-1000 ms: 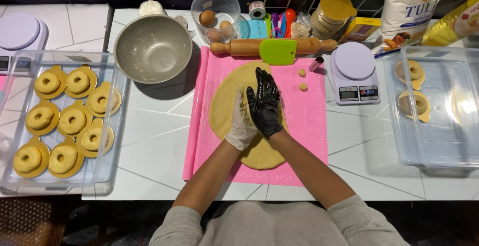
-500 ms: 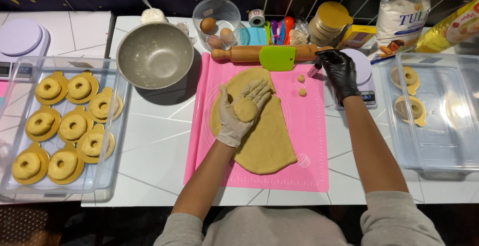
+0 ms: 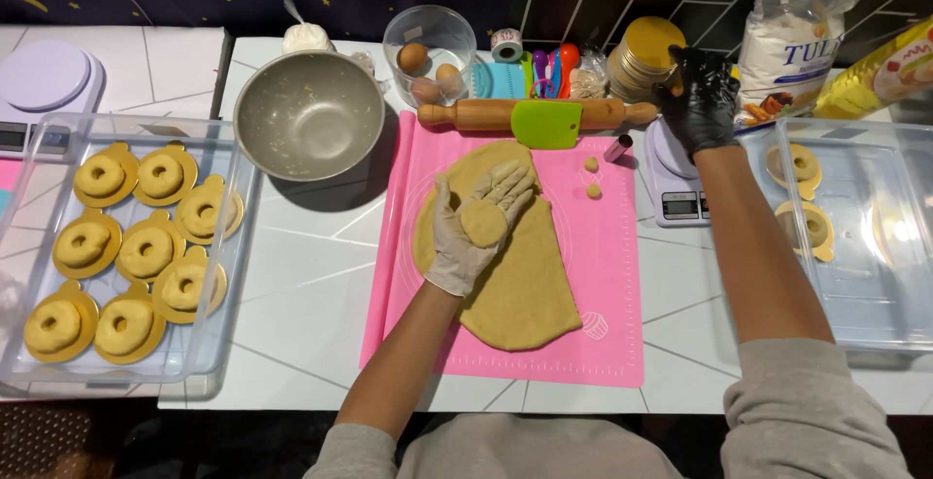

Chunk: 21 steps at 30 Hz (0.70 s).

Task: Using a circular mold and a scraper to cut and shape dough into donuts on a silicone mat.

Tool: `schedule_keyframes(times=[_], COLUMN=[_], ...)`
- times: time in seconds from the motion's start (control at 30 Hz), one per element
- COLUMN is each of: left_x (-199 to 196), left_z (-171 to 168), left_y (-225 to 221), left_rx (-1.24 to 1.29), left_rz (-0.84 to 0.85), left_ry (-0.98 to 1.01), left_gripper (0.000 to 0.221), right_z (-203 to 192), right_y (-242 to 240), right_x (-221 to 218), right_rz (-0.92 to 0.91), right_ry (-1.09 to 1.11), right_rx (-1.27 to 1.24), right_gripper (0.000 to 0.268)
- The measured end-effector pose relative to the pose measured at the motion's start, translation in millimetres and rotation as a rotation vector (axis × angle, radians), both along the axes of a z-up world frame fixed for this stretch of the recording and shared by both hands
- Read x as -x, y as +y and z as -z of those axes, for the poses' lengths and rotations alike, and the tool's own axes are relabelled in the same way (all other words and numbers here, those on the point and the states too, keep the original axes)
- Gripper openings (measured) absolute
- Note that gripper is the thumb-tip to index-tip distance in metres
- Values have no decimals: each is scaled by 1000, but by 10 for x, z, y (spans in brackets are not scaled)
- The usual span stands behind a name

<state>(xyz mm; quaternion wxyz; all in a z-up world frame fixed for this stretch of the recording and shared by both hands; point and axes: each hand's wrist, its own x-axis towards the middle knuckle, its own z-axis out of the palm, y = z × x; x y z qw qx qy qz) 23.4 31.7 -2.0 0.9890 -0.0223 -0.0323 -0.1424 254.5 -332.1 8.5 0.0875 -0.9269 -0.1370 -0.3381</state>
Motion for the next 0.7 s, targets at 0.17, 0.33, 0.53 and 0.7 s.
schedule_keyframes(times=[0.17,0.33,0.53,0.7], left_x=[95,71,39,-8], left_z=[-374,-287,-121,61], left_y=[7,10,-12,7], left_rx=[41,54,100,159], left_rz=[9,1,8,21], left_ry=[241,234,161,156], left_gripper=[95,97,75,63], right_z=[56,-71,-620,-310], right_y=[-39,55,295,756], right_x=[-267,-161,294,1325], right_rz=[-169,-192,-138,162], right_ry=[137,-81,-445,-519], right_rx=[157,284,235,381], right_gripper=[66,48,28,34])
